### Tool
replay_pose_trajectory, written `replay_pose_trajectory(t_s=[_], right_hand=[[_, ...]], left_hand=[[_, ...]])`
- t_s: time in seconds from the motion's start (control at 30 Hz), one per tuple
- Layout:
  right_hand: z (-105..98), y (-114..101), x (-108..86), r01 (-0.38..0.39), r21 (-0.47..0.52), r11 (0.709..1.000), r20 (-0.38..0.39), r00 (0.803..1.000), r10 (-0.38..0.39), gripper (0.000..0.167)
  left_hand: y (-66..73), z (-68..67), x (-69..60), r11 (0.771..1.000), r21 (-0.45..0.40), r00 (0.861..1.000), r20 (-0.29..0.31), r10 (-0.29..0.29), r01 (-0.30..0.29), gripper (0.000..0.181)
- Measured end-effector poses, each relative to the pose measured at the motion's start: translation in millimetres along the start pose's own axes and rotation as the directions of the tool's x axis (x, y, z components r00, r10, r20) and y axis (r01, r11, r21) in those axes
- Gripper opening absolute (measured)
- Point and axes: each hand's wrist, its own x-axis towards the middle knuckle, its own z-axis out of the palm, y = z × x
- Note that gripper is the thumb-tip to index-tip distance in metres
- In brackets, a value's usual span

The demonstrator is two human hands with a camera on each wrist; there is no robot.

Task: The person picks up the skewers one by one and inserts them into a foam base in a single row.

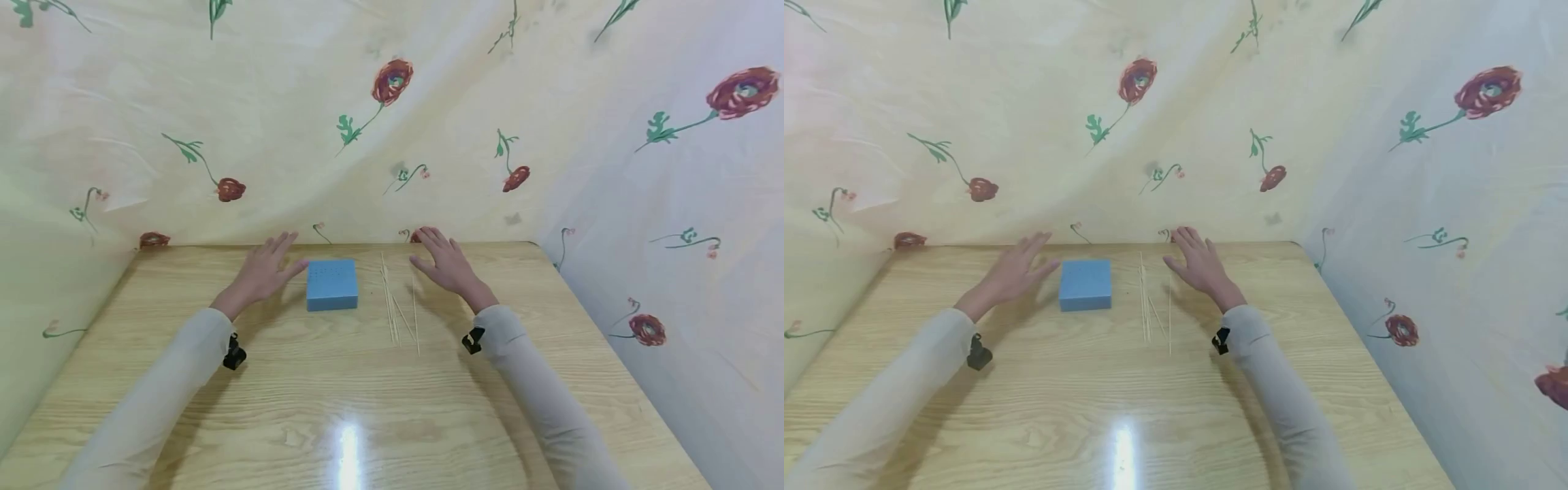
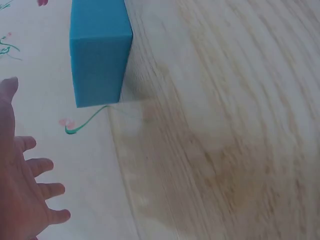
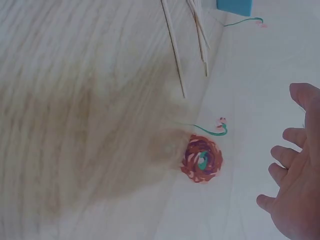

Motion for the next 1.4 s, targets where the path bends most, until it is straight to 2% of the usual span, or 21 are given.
replay_pose_trajectory(t_s=[0.1, 0.23, 0.37, 0.47, 0.73, 1.1, 1.4], right_hand=[[-3.8, -2.9, 0.5, 0.016, 0.014, 1.000, -0.011, 1.000, -0.016, 0.071], [-6.8, -4.3, 2.6, 0.054, 0.038, 0.998, -0.037, 0.998, -0.052, 0.066], [-10.6, -6.5, 1.6, 0.059, 0.066, 0.996, -0.038, 0.998, -0.057, 0.060], [-13.6, -9.1, -1.5, 0.023, 0.093, 0.995, -0.009, 1.000, -0.023, 0.060], [-10.5, -8.1, -7.1, 0.001, 0.127, 0.992, 0.022, 1.000, -0.004, 0.056], [8.7, -0.2, -16.5, 0.009, 0.166, 0.986, 0.072, 0.997, -0.021, 0.052], [17.0, -3.0, -20.8, 0.005, 0.169, 0.986, 0.142, 0.989, -0.029, 0.045]], left_hand=[[0.3, 0.9, 1.6, 0.999, -0.051, 1.000, -0.006, 0.016, -0.016, 0.082], [1.2, 1.3, 3.6, 0.986, -0.167, 1.000, -0.008, 0.020, -0.022, 0.087], [3.2, 2.4, 5.3, 0.953, -0.304, 1.000, 0.026, 0.004, 0.004, 0.097], [4.7, 5.3, 4.8, 0.929, -0.370, 0.999, 0.050, -0.007, 0.025, 0.103], [5.7, 16.6, 2.3, 0.908, -0.419, 0.999, 0.039, 0.024, -0.006, 0.111], [1.0, 30.8, -1.7, 0.872, -0.490, 0.996, 0.084, 0.036, 0.010, 0.108], [-2.2, 35.6, 0.7, 0.863, -0.506, 0.992, 0.114, 0.050, 0.014, 0.106]])
